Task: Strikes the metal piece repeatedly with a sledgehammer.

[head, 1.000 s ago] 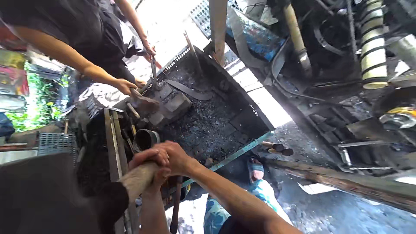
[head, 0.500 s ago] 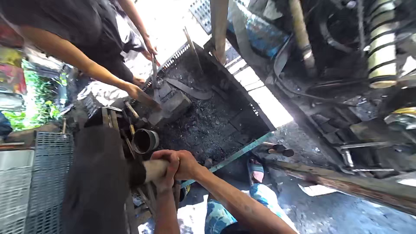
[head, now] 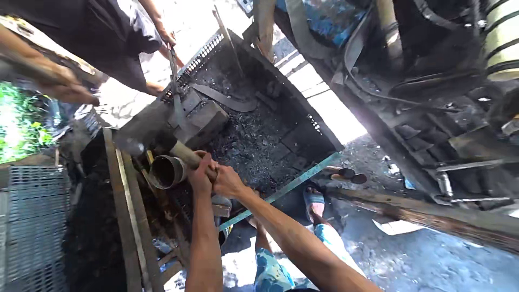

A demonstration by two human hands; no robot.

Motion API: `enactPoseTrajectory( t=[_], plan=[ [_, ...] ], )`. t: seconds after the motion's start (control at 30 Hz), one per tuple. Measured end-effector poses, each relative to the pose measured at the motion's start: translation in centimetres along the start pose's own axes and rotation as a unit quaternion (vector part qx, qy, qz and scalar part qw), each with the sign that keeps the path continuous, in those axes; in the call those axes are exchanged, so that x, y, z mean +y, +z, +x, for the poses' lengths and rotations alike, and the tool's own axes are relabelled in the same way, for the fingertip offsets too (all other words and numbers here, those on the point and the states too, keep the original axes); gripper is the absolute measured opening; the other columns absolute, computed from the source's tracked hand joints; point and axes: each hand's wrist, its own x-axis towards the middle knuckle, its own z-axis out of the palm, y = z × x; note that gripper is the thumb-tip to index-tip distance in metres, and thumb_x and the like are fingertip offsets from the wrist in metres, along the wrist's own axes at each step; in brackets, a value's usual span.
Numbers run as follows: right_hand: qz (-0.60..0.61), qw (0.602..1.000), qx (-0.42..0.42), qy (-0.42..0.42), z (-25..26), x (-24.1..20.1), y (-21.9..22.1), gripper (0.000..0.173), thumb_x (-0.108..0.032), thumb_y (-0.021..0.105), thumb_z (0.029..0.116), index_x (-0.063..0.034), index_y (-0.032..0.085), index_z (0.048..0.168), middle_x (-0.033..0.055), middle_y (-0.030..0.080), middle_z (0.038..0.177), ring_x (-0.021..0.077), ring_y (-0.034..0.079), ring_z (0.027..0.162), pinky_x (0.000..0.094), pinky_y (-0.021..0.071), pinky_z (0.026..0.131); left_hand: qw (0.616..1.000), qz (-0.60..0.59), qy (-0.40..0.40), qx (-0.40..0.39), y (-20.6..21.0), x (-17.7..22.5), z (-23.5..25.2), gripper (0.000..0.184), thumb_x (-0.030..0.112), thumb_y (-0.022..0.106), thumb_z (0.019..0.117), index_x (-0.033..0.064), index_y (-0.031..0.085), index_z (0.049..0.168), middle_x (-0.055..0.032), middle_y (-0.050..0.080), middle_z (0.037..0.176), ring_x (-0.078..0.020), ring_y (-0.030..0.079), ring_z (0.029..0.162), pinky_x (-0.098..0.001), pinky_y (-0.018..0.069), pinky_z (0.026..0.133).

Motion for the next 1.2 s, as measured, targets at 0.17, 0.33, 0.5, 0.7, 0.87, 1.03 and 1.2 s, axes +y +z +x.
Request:
enactPoseTrajectory(
  t=[0.17,0.33,0.5,0.7,0.87,1.03,1.2],
  plan=[
    [0.051,0.962,0.034,-0.266,-8.2,-10.6,-1.0,0.050,-0.043,0.080,0.0763,-0.0255,0.072,0.122,-0.0028,0.077,0.102,0.0159,0.073,0.094,0.0513,0.0616,0.080,0.965,-0.008,0.237,-0.109,0.6,15.4,-9.4,0.040,0.026,0.085,0.0842,0.0097,0.067,0.116,-0.0067,0.068,0.078,-0.0188,0.065,0.064,-0.0372,0.0588,0.063],
    [0.024,0.905,0.093,-0.414,-3.1,-16.9,-4.6,0.038,-0.029,0.085,0.0647,-0.0090,0.072,0.094,0.0059,0.073,0.085,0.0238,0.071,0.082,0.0509,0.0571,0.072,0.908,0.088,0.360,-0.194,0.2,21.3,-4.6,0.037,0.036,0.082,0.0865,0.0180,0.068,0.116,0.0023,0.069,0.079,-0.0134,0.066,0.069,-0.0346,0.0600,0.071],
    [0.054,0.999,0.000,-0.004,3.5,0.6,-0.6,0.028,-0.034,0.078,0.0796,-0.0145,0.070,0.098,0.0061,0.071,0.085,0.0224,0.069,0.079,0.0537,0.0573,0.071,0.999,0.027,0.017,0.003,0.7,-1.7,3.1,0.024,0.031,0.071,0.0943,0.0108,0.066,0.107,-0.0004,0.063,0.071,-0.0136,0.061,0.055,-0.0340,0.0574,0.055],
    [0.049,0.988,0.044,-0.140,-3.7,-2.9,-0.9,0.038,-0.040,0.081,0.0738,-0.0146,0.070,0.099,0.0038,0.072,0.084,0.0213,0.071,0.079,0.0532,0.0592,0.070,0.994,0.005,0.110,-0.026,1.5,5.8,-4.2,0.037,0.024,0.080,0.0869,0.0040,0.063,0.113,-0.0095,0.065,0.077,-0.0220,0.064,0.063,-0.0418,0.0597,0.063],
    [0.100,0.920,0.080,-0.370,-7.7,-15.0,-3.6,0.044,-0.040,0.079,0.0764,-0.0103,0.074,0.109,0.0054,0.076,0.095,0.0210,0.073,0.091,0.0503,0.0600,0.079,0.936,0.049,0.302,-0.173,2.1,20.7,-8.7,0.041,0.024,0.086,0.0825,0.0092,0.068,0.116,-0.0047,0.070,0.079,-0.0180,0.068,0.070,-0.0376,0.0612,0.071],
    [0.025,0.942,0.094,-0.322,0.9,-12.5,-4.5,0.037,-0.032,0.085,0.0710,-0.0155,0.073,0.102,0.0010,0.074,0.090,0.0189,0.072,0.084,0.0515,0.0603,0.071,0.937,0.057,0.317,-0.135,1.5,15.4,-0.2,0.039,0.035,0.085,0.0843,0.0168,0.067,0.114,0.0018,0.068,0.082,-0.0118,0.065,0.070,-0.0333,0.0604,0.072],
    [0.015,0.996,-0.018,0.087,2.5,2.3,0.0,0.035,-0.042,0.074,0.0769,-0.0126,0.069,0.095,0.0105,0.070,0.087,0.0297,0.070,0.082,0.0592,0.0558,0.070,0.997,-0.025,-0.067,0.007,-0.4,-5.4,3.0,0.018,0.023,0.066,0.0963,0.0083,0.065,0.108,-0.0034,0.061,0.065,-0.0175,0.061,0.054,-0.0383,0.0582,0.057]
  ],
)
